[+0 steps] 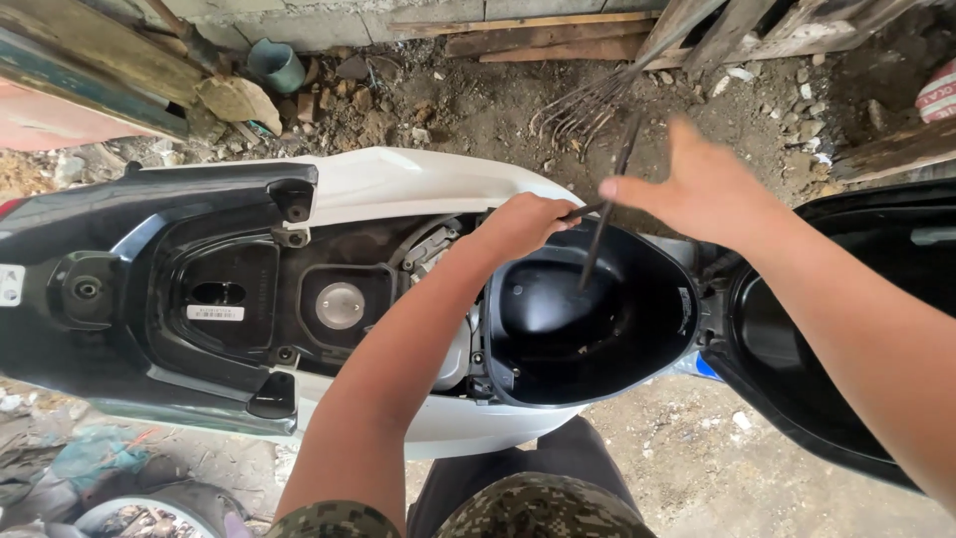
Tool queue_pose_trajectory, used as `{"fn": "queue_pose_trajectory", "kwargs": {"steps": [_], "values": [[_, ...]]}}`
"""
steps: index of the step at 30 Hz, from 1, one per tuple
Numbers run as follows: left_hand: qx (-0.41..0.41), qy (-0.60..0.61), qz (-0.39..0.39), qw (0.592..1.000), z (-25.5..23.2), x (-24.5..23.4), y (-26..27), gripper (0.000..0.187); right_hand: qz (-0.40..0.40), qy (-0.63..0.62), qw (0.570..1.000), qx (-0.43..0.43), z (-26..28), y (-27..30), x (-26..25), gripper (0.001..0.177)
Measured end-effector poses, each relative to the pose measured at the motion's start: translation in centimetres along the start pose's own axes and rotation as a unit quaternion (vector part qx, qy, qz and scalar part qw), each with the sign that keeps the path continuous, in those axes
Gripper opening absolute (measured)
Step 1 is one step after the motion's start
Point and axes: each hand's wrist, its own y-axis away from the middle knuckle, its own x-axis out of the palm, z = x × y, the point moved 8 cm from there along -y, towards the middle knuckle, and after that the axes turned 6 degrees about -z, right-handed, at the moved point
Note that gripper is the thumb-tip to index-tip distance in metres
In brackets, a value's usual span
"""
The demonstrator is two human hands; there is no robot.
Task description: The person uses a screwdriver to remove screws from the seat area of a white scooter. They then retrieve a wrench from a nearby toolbox and use it to loosen bolts on the scooter's frame. The person continues to manipulate the scooter's internal components with the wrench and screwdriver.
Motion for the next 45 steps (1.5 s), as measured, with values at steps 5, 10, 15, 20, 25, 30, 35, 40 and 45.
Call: {"fn": "queue_pose_trajectory", "kwargs": {"steps": [5, 10, 15, 20, 25, 30, 35, 40, 45], "values": [[-0.018, -0.025, 0.022, 0.999, 0.0, 0.6, -0.5, 0.040, 0.112, -0.325, 0.928, 0.143, -2.5, 0.2, 8.9, 0.056], [-0.030, -0.047, 0.049, 0.997, 1.2, 1.3, -1.0, 0.038, -0.177, 0.296, 0.824, -0.450, 5.1, 0.6, 4.8, 0.020], [-0.003, -0.032, -0.022, 0.999, 2.6, 1.0, -0.9, 0.026, -0.028, 0.066, 0.995, -0.065, 2.2, -0.7, -0.3, 0.080], [0.024, -0.041, -0.033, 0.998, 2.8, 2.1, -1.3, 0.036, 0.188, -0.072, 0.979, 0.042, -1.9, -1.1, 8.8, 0.062], [0.040, -0.048, -0.026, 0.998, -4.1, -2.5, -0.1, 0.032, -0.234, 0.238, 0.829, -0.448, 4.8, 2.0, 5.1, 0.020], [0.009, -0.044, 0.012, 0.999, 0.8, 0.7, -0.5, 0.034, -0.119, 0.081, 0.988, -0.049, -0.2, -0.4, 0.6, 0.073], [0.033, -0.065, -0.005, 0.997, 1.2, 1.4, -1.4, 0.036, 0.162, -0.094, 0.982, 0.015, -2.2, -0.5, 8.6, 0.039], [0.034, -0.050, 0.032, 0.998, -0.6, 1.5, -1.9, 0.034, -0.248, 0.203, 0.839, -0.440, 5.4, 1.8, 2.2, 0.007], [0.068, -0.103, -0.080, 0.989, 1.7, 2.8, -2.0, 0.023, -0.189, 0.085, 0.975, -0.078, 0.7, 0.4, -2.0, 0.071]]}}
